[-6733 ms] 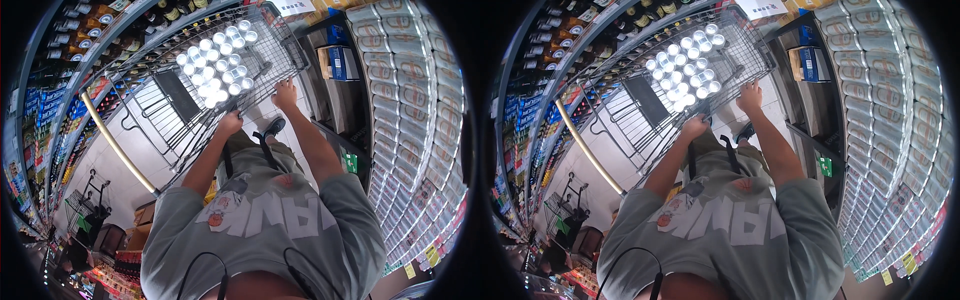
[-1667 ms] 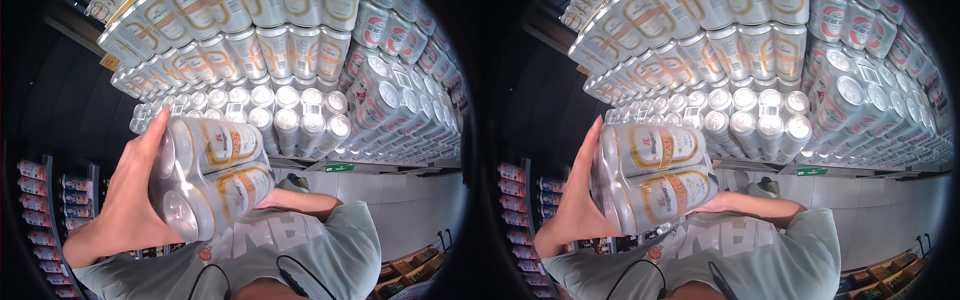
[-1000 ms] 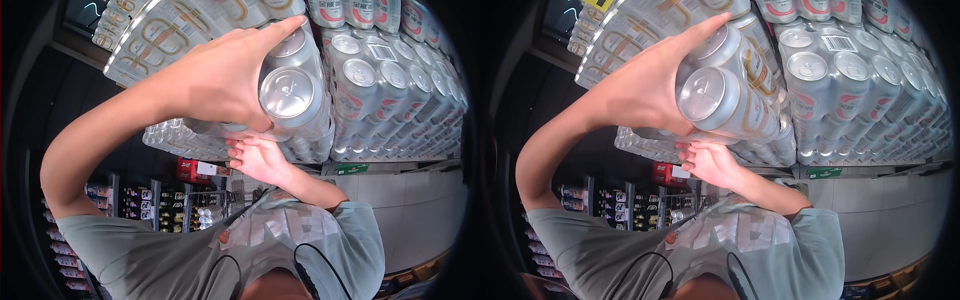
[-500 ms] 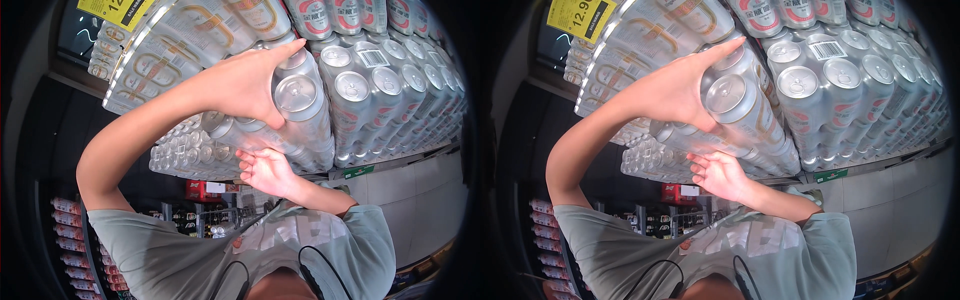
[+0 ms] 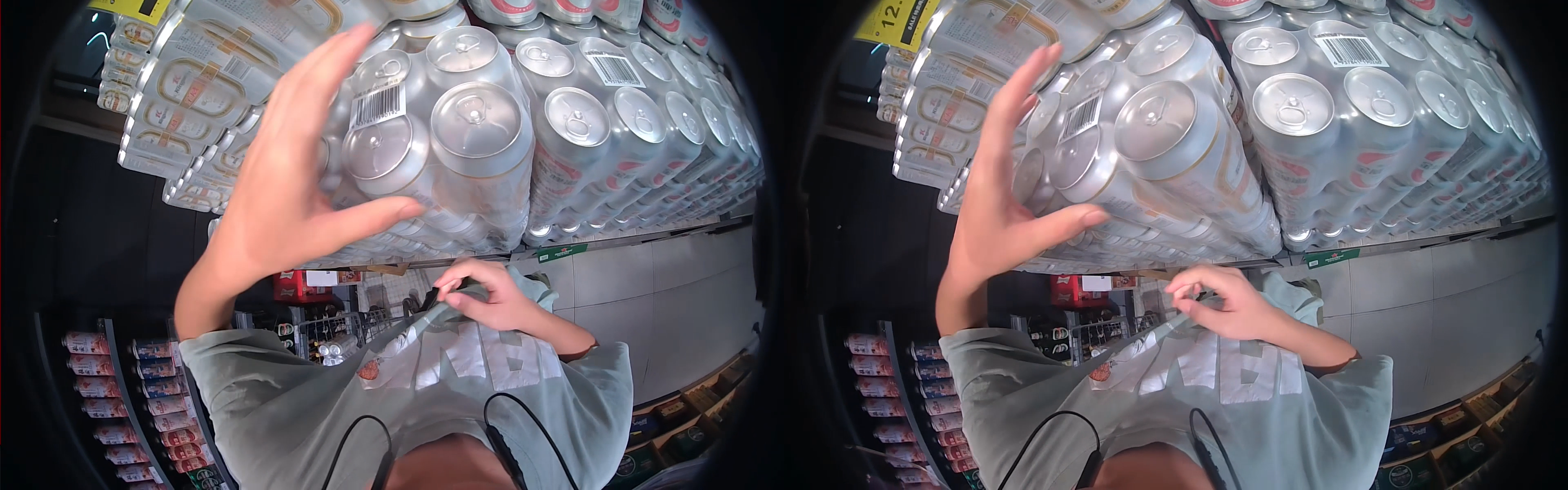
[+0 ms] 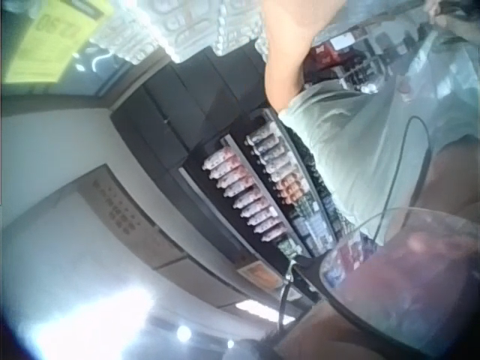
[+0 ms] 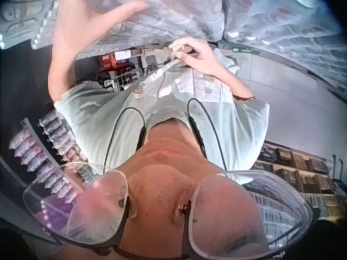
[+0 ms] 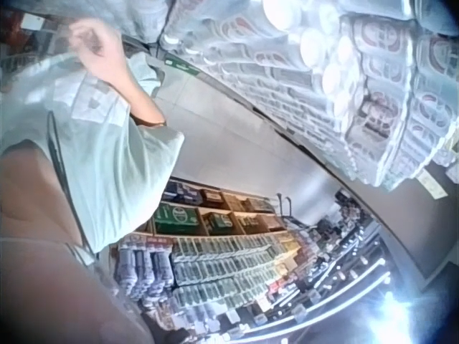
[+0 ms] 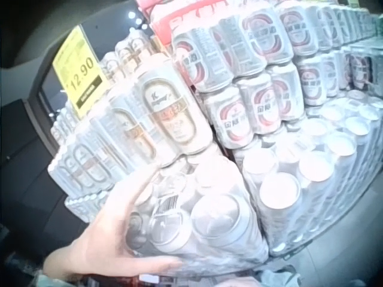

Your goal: Restocking beer cans and bottles onto supermarket shelves from a shopping cart.

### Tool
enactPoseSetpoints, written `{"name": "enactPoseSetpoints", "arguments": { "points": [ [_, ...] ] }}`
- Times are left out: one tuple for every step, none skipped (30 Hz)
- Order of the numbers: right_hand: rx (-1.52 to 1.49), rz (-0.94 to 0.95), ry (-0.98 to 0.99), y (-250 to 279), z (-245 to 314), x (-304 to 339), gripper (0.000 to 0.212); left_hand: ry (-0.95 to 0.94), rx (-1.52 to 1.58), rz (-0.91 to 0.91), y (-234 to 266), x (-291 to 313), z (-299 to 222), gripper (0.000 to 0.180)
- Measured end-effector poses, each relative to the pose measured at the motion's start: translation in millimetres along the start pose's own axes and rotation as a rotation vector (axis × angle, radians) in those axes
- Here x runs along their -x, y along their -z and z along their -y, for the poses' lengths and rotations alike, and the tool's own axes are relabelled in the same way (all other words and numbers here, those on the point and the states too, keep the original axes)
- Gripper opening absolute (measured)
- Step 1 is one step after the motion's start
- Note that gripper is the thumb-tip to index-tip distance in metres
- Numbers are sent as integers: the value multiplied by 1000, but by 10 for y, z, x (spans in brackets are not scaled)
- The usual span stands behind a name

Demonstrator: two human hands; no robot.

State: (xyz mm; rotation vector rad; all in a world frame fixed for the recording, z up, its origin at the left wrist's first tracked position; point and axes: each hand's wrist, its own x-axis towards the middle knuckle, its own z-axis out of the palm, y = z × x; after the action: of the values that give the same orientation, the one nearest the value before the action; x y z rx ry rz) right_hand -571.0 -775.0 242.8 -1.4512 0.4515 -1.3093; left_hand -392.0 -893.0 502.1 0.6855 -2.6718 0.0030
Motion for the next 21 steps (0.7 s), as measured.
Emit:
{"name": "enactPoseSetpoints", "arguments": {
  "points": [
    [99,-150,59,71,13,101,32,44,-4,-82,-5,200,34,116],
    [150,-282,106,135,20,181,34,45,15,-253,-82,412,56,115],
    [222,-421,187,186,13,234,36,100,54,-425,-231,619,76,113],
    [266,-526,216,213,-1,267,40,170,86,-549,-414,816,84,110],
    [300,-584,203,230,-16,284,51,222,116,-670,-599,983,105,108],
    [348,-605,177,257,-41,276,57,368,170,-714,-815,1105,132,106],
    [408,-620,188,286,-66,253,64,426,222,-742,-1002,1207,135,105],
    [413,-617,210,299,-93,218,69,587,212,-624,-1134,1304,103,101],
    [426,-616,228,310,-121,172,73,681,213,-506,-1258,1367,65,96],
    [441,-609,218,327,-134,136,78,702,221,-466,-1379,1380,64,90],
    [462,-611,235,345,-138,104,80,716,236,-435,-1480,1370,73,83],
    [484,-610,224,361,-142,72,82,761,161,-360,-1536,1371,68,74],
    [508,-602,234,380,-137,49,84,736,174,-344,-1574,1360,74,63],
    [513,-628,236,396,-140,22,82,710,186,-328,-1601,1346,85,51],
    [513,-635,222,411,-136,9,80,702,220,-299,-1616,1342,82,56],
    [513,-643,210,416,-134,3,79,706,199,-293,-1632,1339,80,61],
    [519,-660,203,425,-132,3,78,684,177,-285,-1644,1340,79,66],
    [504,-678,184,420,-140,10,75,659,140,-310,-1679,1331,54,66],
    [511,-691,167,411,-149,20,75,622,113,-341,-1703,1324,37,66],
    [520,-706,150,404,-167,31,75,648,119,-344,-1724,1315,19,67],
    [529,-719,133,391,-181,51,75,642,108,-361,-1744,1302,-1,67]
  ]
}}
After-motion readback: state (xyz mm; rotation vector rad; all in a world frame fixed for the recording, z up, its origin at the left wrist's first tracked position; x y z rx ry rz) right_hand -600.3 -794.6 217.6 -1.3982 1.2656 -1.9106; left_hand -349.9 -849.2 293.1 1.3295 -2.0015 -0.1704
